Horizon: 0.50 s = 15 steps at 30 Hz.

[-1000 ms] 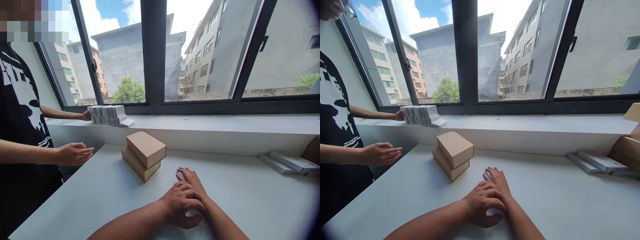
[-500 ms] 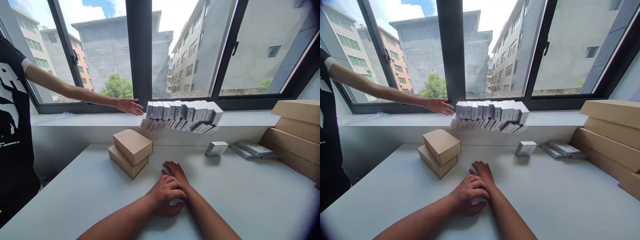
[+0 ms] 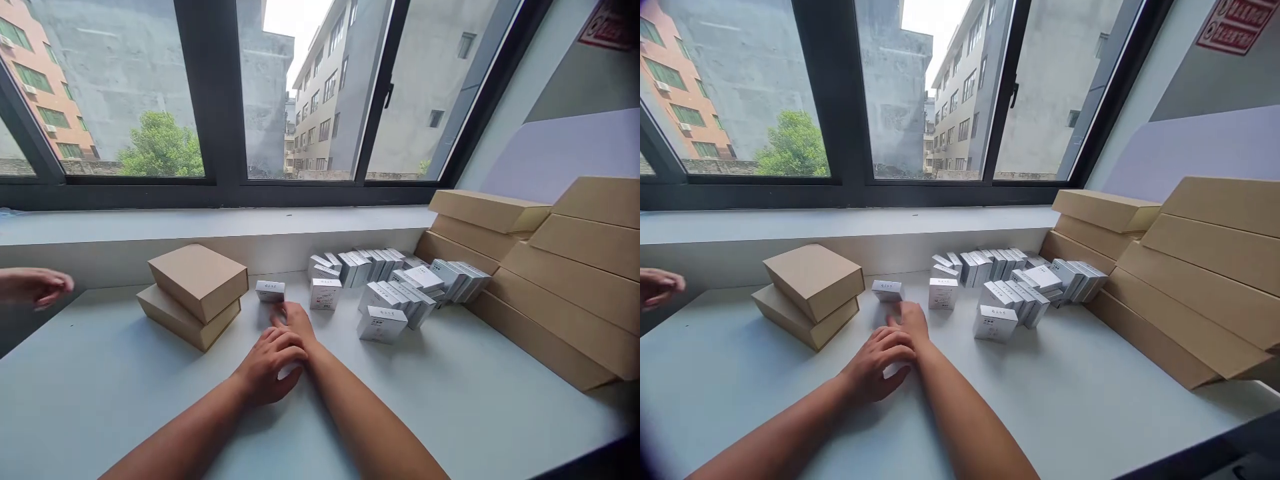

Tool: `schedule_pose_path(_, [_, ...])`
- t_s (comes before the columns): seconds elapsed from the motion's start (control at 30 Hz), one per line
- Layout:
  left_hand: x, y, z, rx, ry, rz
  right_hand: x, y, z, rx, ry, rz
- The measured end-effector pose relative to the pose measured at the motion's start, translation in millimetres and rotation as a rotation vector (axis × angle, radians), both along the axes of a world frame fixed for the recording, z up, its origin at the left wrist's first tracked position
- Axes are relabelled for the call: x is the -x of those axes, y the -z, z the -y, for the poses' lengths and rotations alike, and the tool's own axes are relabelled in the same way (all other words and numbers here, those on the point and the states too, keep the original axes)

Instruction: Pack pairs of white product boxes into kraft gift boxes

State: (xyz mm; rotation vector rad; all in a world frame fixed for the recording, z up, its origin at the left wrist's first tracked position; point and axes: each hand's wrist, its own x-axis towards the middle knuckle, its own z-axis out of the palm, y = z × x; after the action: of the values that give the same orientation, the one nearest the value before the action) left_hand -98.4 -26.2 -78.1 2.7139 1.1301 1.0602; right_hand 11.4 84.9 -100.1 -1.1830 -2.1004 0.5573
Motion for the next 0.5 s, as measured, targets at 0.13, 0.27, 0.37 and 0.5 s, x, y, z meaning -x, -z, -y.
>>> schedule_pose_path(0.13, [4, 0.5, -1, -0.086, -0.144, 0.072, -3, -13.0, 8, -0.089, 0.175, -0.120])
schedule_pose_path(0.27, [6, 5.0, -3, -0.111, -0.304, 0.203, -9, -18.3, 12, -0.302, 0.278, -0.276])
schedule_pose_path(0.37, [7, 12.5, -6, -0.083, -0.388, 0.314, -10, -12.5, 9, -0.185, 0.016, -0.125])
schedule_pose_path(0.5, [8, 28.6, -15, 0.065, -0.453, 0.328, -10, -3.6, 3, 0.020, -0.194, 0.009])
